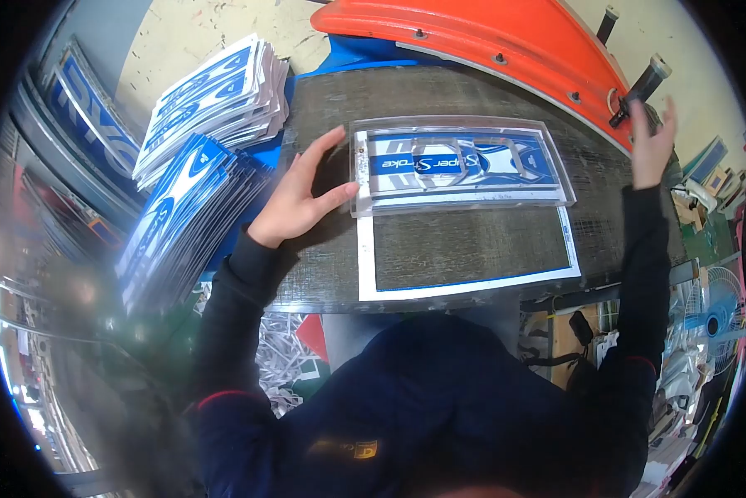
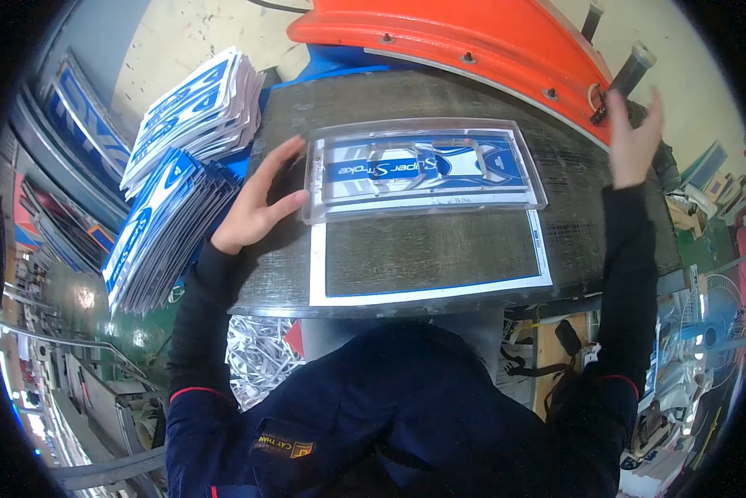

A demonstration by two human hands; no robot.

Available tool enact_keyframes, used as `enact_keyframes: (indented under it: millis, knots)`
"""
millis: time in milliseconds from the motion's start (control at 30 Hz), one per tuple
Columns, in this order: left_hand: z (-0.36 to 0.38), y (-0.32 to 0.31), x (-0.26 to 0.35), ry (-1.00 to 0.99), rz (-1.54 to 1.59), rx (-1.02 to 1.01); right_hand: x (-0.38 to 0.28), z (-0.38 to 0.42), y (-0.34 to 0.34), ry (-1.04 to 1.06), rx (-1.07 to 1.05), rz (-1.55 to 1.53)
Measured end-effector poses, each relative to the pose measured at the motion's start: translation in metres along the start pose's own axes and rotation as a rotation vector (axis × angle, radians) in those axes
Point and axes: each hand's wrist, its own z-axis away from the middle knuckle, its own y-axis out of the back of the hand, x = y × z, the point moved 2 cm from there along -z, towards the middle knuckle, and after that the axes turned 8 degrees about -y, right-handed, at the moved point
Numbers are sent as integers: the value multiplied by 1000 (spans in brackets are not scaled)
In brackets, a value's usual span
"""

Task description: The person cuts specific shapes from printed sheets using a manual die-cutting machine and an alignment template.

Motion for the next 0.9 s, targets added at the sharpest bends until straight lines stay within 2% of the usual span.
enact_keyframes:
  millis: [33, 67, 100, 167, 267, 300, 367, 567, 700, 800, 900]
  knots:
    - [-2, 0, 2, -75, -5, 55, 17, -26, -4, -249, 58, -114]
    - [-2, 1, 2, -100, -216, -54, 65, -67, -12, -119, 157, -92]
    - [-2, 1, 3, -104, -217, -50, 60, -78, -17, -115, 161, -93]
    - [-2, -1, 5, -43, -288, -91, 49, -94, -29, -591, -331, -782]
    - [-2, 0, 8, -167, -364, -39, 72, -101, -55, -574, -330, -722]
    - [-3, -1, 10, -169, -360, -36, 64, -97, -53, -570, -331, -719]
    - [-5, 1, 16, -157, -544, -95, 41, -84, -53, -620, -239, -705]
    - [-15, 3, 27, -210, -711, -111, 14, -62, -41, -576, -232, -694]
    - [-26, 4, 30, -257, -736, -103, -17, -34, -27, -611, -281, -760]
    - [-40, 11, 35, -266, -734, -154, -48, -10, -16, -615, -344, -820]
    - [-51, 23, 33, -252, -593, -267, -80, 19, -6, -589, -385, -856]
